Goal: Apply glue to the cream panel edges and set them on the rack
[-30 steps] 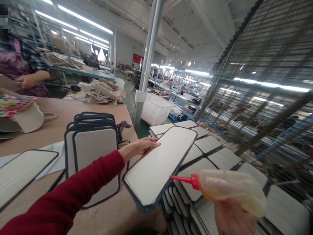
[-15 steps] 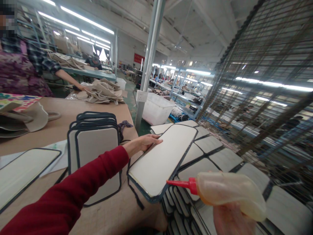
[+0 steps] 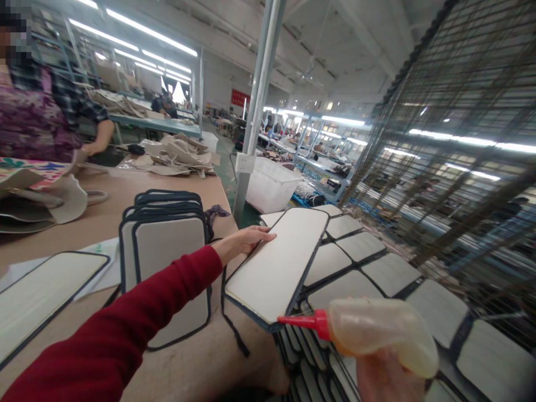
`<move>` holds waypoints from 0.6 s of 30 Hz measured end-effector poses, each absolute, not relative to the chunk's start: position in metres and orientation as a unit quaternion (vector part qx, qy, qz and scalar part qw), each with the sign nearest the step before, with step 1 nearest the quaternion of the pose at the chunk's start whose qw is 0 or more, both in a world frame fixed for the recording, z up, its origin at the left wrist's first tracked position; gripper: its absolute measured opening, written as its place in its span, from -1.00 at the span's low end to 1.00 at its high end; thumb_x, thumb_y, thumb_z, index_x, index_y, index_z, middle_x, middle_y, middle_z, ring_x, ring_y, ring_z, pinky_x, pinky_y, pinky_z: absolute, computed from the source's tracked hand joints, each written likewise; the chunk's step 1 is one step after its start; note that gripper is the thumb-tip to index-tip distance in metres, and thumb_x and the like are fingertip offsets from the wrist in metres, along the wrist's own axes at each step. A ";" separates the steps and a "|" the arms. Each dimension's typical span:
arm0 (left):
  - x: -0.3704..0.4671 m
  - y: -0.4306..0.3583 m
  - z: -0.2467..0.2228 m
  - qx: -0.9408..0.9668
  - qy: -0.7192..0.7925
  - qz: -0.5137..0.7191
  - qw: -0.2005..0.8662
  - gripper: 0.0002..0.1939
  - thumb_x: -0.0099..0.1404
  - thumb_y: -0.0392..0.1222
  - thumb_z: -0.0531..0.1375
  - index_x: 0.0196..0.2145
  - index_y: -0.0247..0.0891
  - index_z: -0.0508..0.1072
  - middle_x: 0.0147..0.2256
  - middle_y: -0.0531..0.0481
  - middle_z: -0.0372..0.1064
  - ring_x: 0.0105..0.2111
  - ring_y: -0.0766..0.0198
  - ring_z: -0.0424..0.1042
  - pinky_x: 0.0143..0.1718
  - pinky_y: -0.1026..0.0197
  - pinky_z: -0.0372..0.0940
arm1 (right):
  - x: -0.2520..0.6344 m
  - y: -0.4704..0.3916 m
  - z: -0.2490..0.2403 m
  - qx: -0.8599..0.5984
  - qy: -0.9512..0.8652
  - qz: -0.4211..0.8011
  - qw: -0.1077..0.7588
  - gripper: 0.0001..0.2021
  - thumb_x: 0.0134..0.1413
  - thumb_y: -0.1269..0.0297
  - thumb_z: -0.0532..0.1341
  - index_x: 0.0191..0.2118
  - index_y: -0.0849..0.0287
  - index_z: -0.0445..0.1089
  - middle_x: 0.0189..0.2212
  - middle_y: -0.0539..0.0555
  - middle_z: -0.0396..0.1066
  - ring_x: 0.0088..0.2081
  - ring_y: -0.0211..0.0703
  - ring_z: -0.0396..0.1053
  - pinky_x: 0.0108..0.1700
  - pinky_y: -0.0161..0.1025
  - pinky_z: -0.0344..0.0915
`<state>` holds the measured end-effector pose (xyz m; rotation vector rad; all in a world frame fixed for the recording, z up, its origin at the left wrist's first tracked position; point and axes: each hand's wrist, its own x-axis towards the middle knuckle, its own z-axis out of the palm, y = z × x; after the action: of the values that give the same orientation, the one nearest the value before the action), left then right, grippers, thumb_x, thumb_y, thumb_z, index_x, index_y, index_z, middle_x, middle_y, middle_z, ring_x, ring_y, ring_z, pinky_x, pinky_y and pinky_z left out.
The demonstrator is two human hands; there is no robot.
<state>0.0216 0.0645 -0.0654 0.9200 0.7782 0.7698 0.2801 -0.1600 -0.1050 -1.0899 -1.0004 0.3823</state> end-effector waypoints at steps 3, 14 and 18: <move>0.025 0.064 -0.063 0.414 0.395 0.389 0.722 -0.40 -0.10 -0.26 0.43 -0.05 -0.37 0.43 -0.31 -0.16 0.53 -0.45 0.19 0.48 -0.33 0.14 0.38 | 0.252 -0.157 -0.098 -0.452 -0.375 0.270 0.763 -0.64 0.02 0.08 0.26 -0.05 0.05 0.39 -0.37 0.08 0.51 -0.27 0.04 0.48 -0.30 -0.04 0.48; 0.042 0.027 -0.052 0.527 0.328 0.393 0.678 -0.32 -0.12 -0.12 0.42 -0.02 -0.36 0.43 -0.40 -0.05 0.52 -0.48 0.21 0.46 -0.43 0.25 0.31 | 0.276 -0.074 -0.028 -0.365 -0.298 0.187 0.862 -0.60 -0.21 0.14 0.39 -0.18 0.12 0.41 -0.25 0.02 0.43 -0.11 -0.09 0.38 0.02 0.00 0.30; 0.047 0.019 -0.044 0.543 0.302 0.371 0.690 -0.33 -0.08 -0.13 0.40 0.02 -0.33 0.41 -0.34 -0.08 0.52 -0.42 0.19 0.47 -0.38 0.24 0.31 | 0.295 -0.057 -0.035 -0.379 -0.306 0.107 0.867 -0.46 -0.36 0.18 0.46 -0.15 0.17 0.36 -0.27 0.00 0.38 -0.21 -0.14 0.36 0.03 0.01 0.27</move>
<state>0.0473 0.0192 -0.0438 1.2148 0.6750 0.8290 0.2945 -0.0567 -0.0351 -0.7942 -0.6408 0.2246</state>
